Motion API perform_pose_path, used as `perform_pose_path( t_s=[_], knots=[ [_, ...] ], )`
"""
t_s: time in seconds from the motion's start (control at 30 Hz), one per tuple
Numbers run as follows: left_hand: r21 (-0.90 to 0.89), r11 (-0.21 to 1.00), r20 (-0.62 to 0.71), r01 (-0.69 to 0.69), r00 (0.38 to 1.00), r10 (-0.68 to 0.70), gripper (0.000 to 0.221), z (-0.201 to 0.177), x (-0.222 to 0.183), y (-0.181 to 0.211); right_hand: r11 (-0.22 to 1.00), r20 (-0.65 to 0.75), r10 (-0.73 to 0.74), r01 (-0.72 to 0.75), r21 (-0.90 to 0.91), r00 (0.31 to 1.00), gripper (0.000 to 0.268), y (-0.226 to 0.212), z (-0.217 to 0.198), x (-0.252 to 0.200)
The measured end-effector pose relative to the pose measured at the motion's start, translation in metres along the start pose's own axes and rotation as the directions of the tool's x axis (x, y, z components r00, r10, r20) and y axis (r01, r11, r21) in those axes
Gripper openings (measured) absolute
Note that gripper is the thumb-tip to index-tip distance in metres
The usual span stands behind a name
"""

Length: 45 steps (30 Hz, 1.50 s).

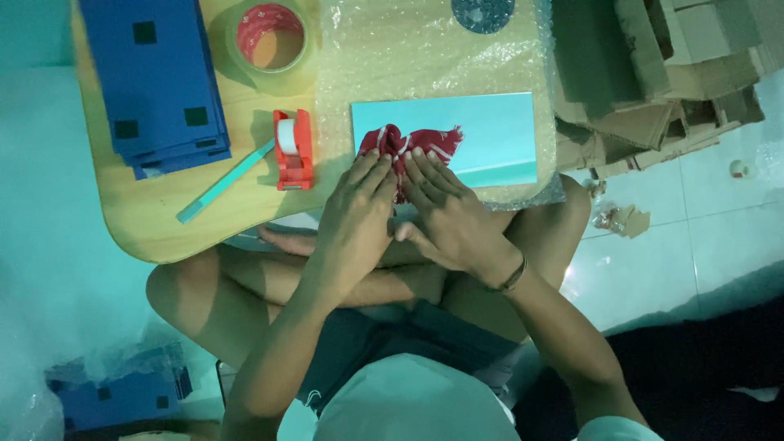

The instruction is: The person is cleaning rectangular panels with a cloth, wrapping them in bubble wrap, and securing the packaging with tape.

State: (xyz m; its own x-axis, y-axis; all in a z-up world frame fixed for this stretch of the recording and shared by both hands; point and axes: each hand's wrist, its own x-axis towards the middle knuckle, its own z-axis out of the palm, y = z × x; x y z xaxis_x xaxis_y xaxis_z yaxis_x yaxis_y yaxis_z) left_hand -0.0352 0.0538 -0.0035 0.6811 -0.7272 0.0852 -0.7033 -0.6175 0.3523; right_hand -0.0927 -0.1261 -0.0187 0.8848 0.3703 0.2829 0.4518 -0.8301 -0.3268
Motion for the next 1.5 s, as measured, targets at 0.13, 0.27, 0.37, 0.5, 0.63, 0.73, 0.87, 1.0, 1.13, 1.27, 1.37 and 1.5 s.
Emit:
perform_pose_path(
  t_s=[0.13,0.27,0.37,0.5,0.63,0.73,0.87,1.0,1.13,1.27,1.37,1.5],
  knots=[
    [0.019,0.999,0.029,-0.045,0.999,0.045,0.065,0.015,0.002,-0.001,0.999,-0.008,0.053,-0.053,-0.004,0.999,0.080,-0.009,-0.006,-0.012],
    [0.022,0.992,0.006,-0.122,0.992,0.122,0.067,0.027,0.009,0.001,0.988,0.042,0.153,-0.153,-0.005,0.987,0.080,-0.011,-0.008,-0.025],
    [-0.005,0.990,0.023,-0.143,0.989,0.143,0.051,0.010,0.019,0.019,0.981,0.055,0.192,-0.193,0.014,0.980,0.073,-0.006,-0.014,-0.033],
    [0.010,0.977,0.041,-0.211,0.977,0.211,0.029,0.009,0.033,0.033,0.969,0.045,0.240,-0.243,0.049,0.970,0.074,0.001,-0.026,-0.044],
    [-0.006,0.972,0.029,-0.234,0.972,0.234,0.024,0.030,0.051,0.047,0.950,0.053,0.303,-0.306,0.059,0.952,0.081,0.015,-0.035,-0.060],
    [-0.018,0.966,0.026,-0.256,0.966,0.257,0.022,0.045,0.065,0.060,0.945,-0.016,0.322,-0.321,0.064,0.946,0.089,0.027,-0.035,-0.076],
    [-0.022,0.961,0.035,-0.275,0.961,0.276,0.021,0.047,0.078,0.077,0.897,-0.015,0.440,-0.438,0.058,0.898,0.090,0.033,-0.044,-0.088],
    [-0.120,0.937,-0.019,-0.329,0.944,0.329,0.021,0.035,0.085,0.084,0.880,-0.028,0.474,-0.472,0.059,0.880,0.092,0.034,-0.054,-0.089],
    [-0.181,0.913,-0.031,-0.366,0.930,0.367,0.022,0.055,0.098,0.072,0.891,-0.029,0.451,-0.452,-0.040,0.892,0.082,0.046,-0.050,-0.088],
    [-0.121,0.946,0.055,-0.299,0.950,0.308,0.046,0.074,0.121,0.059,0.894,-0.011,0.432,-0.430,-0.124,0.902,0.061,0.066,-0.051,-0.078],
    [-0.129,0.947,0.031,-0.293,0.954,0.300,0.058,0.096,0.138,0.044,0.903,-0.023,0.387,-0.384,-0.192,0.922,0.058,0.077,-0.053,-0.065],
    [-0.144,0.958,0.004,-0.248,0.968,0.251,0.067,0.091,0.147,0.037,0.914,-0.039,0.330,-0.330,-0.235,0.943,0.053,0.087,-0.056,-0.046]
  ],
)
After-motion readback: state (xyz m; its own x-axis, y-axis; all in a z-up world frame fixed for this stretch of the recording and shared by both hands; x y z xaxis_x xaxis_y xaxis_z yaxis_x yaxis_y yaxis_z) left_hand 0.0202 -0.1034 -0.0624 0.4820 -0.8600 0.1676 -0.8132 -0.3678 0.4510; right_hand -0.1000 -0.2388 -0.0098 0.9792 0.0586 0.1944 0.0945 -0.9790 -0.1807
